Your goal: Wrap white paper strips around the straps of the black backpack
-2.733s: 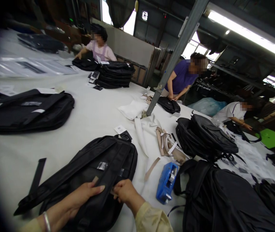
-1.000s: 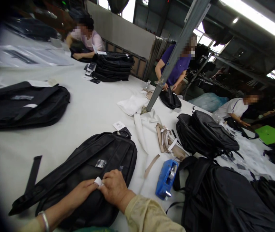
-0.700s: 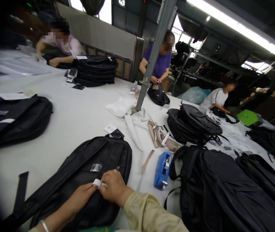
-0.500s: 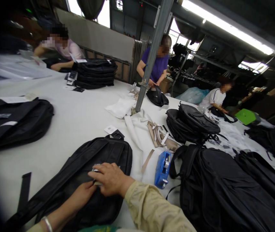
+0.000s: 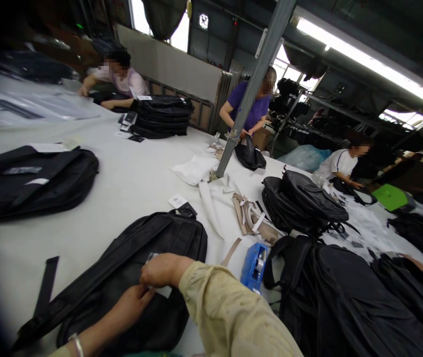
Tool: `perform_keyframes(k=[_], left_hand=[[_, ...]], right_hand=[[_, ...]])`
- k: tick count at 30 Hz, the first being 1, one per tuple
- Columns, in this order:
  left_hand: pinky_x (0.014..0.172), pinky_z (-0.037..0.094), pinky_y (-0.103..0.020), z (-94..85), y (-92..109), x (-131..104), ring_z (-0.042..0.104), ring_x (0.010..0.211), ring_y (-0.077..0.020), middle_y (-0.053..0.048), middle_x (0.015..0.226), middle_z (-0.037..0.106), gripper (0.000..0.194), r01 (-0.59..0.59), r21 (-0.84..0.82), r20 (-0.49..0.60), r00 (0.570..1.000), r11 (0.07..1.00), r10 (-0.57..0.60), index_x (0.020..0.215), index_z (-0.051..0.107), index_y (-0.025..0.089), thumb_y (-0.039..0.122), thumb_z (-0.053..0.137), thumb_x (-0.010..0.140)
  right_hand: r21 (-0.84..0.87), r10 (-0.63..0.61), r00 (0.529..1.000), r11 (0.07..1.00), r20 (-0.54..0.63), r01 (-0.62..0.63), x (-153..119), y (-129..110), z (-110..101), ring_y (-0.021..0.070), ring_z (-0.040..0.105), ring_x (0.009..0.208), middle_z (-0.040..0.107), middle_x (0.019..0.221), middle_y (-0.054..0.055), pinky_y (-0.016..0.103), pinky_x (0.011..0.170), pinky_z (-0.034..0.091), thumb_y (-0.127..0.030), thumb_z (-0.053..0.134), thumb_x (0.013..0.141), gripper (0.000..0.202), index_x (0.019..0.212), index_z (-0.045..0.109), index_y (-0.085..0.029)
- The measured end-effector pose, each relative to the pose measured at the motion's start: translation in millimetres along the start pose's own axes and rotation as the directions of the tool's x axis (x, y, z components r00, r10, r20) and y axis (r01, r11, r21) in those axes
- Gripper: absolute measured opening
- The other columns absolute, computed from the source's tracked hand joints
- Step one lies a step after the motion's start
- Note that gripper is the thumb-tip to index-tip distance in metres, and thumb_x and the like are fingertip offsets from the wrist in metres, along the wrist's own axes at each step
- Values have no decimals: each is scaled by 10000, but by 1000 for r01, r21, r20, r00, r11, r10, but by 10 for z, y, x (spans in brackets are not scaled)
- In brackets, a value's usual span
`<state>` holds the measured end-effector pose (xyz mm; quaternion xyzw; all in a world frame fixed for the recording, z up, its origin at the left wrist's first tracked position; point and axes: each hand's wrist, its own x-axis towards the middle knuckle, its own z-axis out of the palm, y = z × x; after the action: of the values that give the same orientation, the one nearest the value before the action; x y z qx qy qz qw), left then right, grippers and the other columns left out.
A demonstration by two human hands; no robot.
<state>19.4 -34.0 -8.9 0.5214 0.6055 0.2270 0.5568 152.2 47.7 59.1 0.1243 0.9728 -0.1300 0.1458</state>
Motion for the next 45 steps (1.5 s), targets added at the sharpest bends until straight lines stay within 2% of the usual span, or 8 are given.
perform_keyframes(k=[6,13,18,25,36,39,41,45], left_hand=[[793,512,-368,0,18,-18,700,856,-332,-78,796,762,341,-125,33,-3,992,992,125,744,711,197,495,549,780],[663,502,-392,50,-111,77,701,755,-371,-117,663,723,329,-67,122,-54,996,990,73,594,654,196,423,537,801],[702,514,-381,32,-169,94,723,794,-358,-113,713,764,277,-50,121,-56,997,991,57,669,704,193,404,570,787],[741,517,-407,38,-141,52,710,806,-356,-120,742,766,398,-109,82,-15,994,991,110,682,686,194,508,475,805],[844,499,-419,-15,-90,95,685,837,-333,-109,774,754,380,-99,7,-8,995,995,99,673,672,203,513,477,774],[823,499,-440,-27,-125,115,674,819,-352,-119,762,749,398,-73,-16,-1,997,997,73,660,684,187,527,499,750],[824,505,-441,-40,-134,109,676,835,-358,-119,765,751,411,-57,-42,18,998,997,58,673,697,176,533,509,750],[904,506,-392,-69,-110,51,684,929,-311,-74,879,780,378,-35,-163,119,991,986,55,833,754,175,481,536,791]], right_hand=[[48,15,997,999,-77,-12,-137,60,-16,172,662,812,725,930,58,263,592,435,-120,612,895,112,872,722,-123],[61,1,999,998,-39,2,-99,18,-69,183,667,811,719,894,76,268,610,456,-176,629,908,118,908,745,-157],[54,-45,998,997,-45,48,-59,44,-23,173,665,779,720,901,48,273,587,437,-182,641,908,126,960,753,-207],[0,-90,993,996,-80,90,-114,115,41,173,642,874,710,966,62,281,721,477,-142,597,936,104,945,700,-135],[-25,-7,936,1000,-352,-2,-163,149,602,194,566,805,653,871,61,319,735,453,-207,527,973,177,849,643,-158],[111,128,897,990,-424,-89,-244,26,720,190,574,832,680,929,62,317,778,451,-235,547,953,142,943,673,-169],[254,278,838,952,-469,-173,-290,-116,796,198,586,880,696,1013,64,335,826,452,-320,558,953,194,1037,682,-195],[585,622,608,755,-493,-297,-251,-437,994,228,594,1035,710,1102,55,375,955,445,-286,600,921,183,1043,718,-221]])
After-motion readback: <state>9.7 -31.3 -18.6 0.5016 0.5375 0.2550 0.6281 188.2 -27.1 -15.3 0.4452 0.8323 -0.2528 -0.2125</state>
